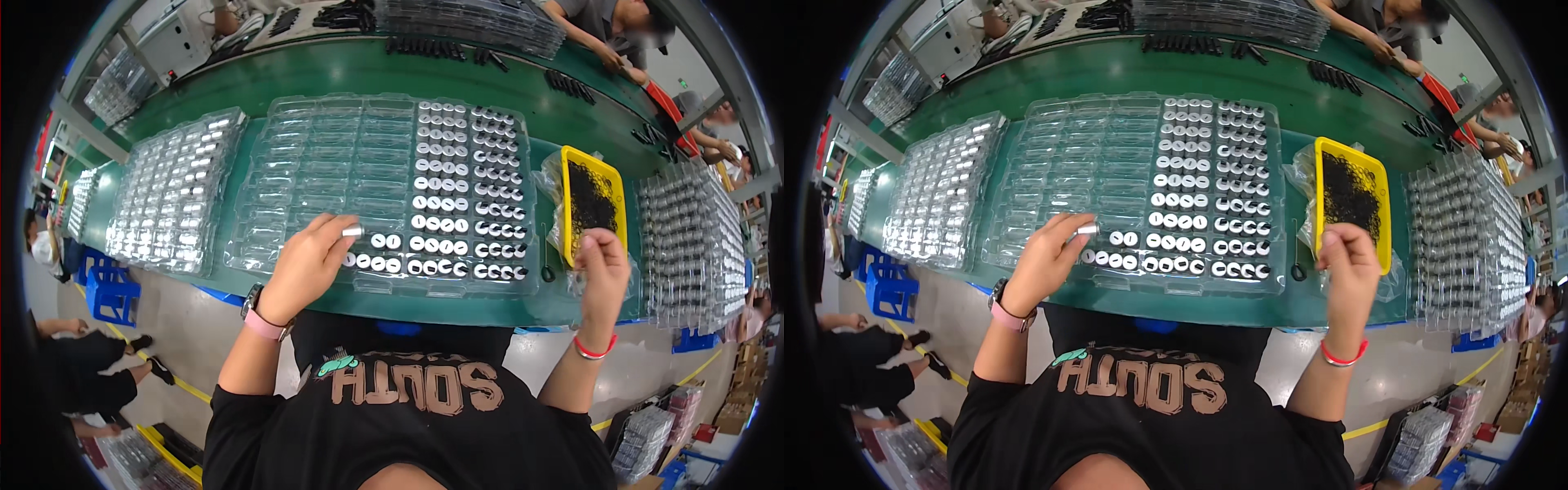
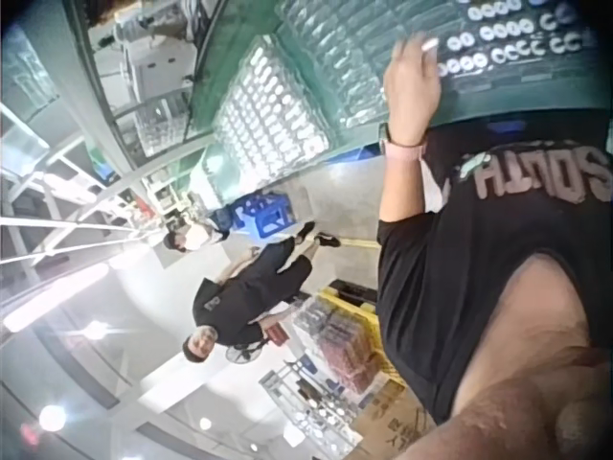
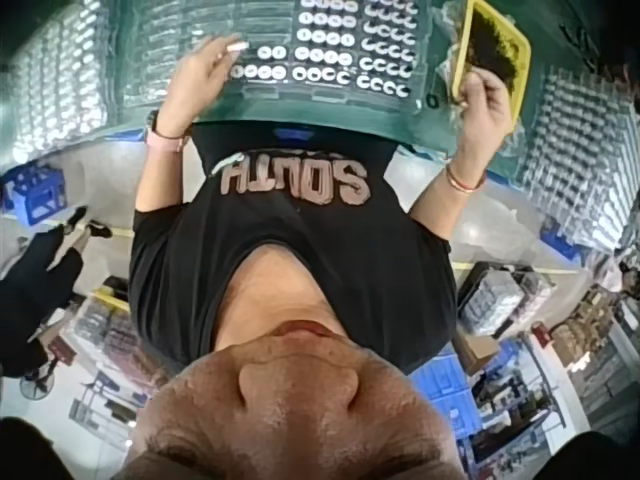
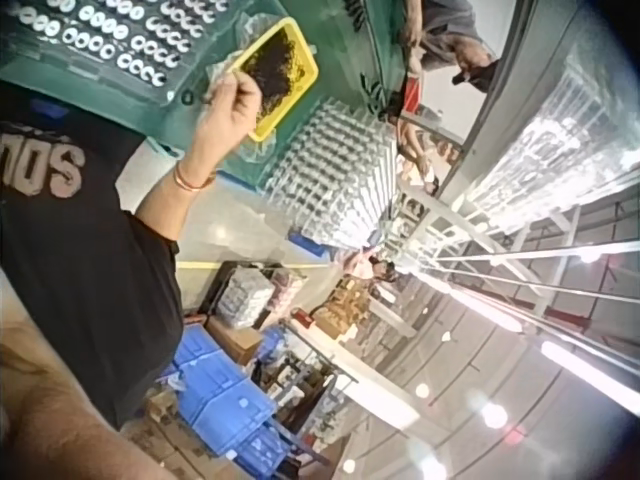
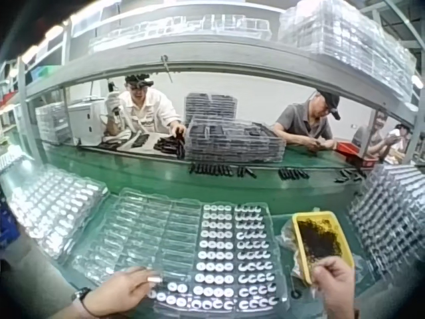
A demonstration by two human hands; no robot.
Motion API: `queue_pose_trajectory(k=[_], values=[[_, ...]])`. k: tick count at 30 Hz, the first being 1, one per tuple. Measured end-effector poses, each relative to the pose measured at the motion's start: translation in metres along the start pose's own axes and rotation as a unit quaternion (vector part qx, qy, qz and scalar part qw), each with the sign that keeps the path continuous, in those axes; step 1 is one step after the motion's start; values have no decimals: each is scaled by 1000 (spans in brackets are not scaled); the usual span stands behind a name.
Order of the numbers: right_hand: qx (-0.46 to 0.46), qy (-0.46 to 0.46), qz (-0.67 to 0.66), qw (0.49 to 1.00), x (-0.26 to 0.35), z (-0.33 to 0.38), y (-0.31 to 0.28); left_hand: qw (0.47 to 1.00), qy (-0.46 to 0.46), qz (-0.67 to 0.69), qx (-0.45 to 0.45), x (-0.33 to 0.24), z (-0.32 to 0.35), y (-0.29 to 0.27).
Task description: Assembling small white cylindrical components by manually inserting tiny black seals into them and organizing the finished parts into large plastic grid trays.
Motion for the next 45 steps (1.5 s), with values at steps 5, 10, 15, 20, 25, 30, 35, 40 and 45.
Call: queue_pose_trajectory(k=[5,10,15,20,25,30,35,40,45], values=[[-169,-192,232,938,11,-51,-71,986,-4,-140,90,-1,3,16],[-118,-241,358,894,-18,-86,-84,983,-11,-140,117,-7,1,29],[-69,-230,384,892,-29,-92,-69,986,-157,-10,62,18,-1,18],[-24,-257,412,874,-38,-100,-54,860,-396,322,25,53,15,8],[-7,-282,427,859,-40,-101,-40,643,-454,608,-102,32,14,6],[-26,-323,413,851,-36,-108,-37,719,-424,543,-98,18,16,3],[9,-309,495,812,-50,-114,-28,741,-393,543,-39,5,17,6],[-20,-281,483,829,-45,-112,-33,693,-389,606,46,-1,22,11],[-53,-136,309,940,-48,-113,-52,724,-390,568,24,-1,29,19]])
Point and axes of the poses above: each hand's wrist, its own z-axis away from the middle knuckle, its own y-axis out of the palm, x = y × z, the point moved 9 cm from there along -z, towards the middle knuckle, and after that the axes turned 15 degrees about -x, right-handed, at the moved point
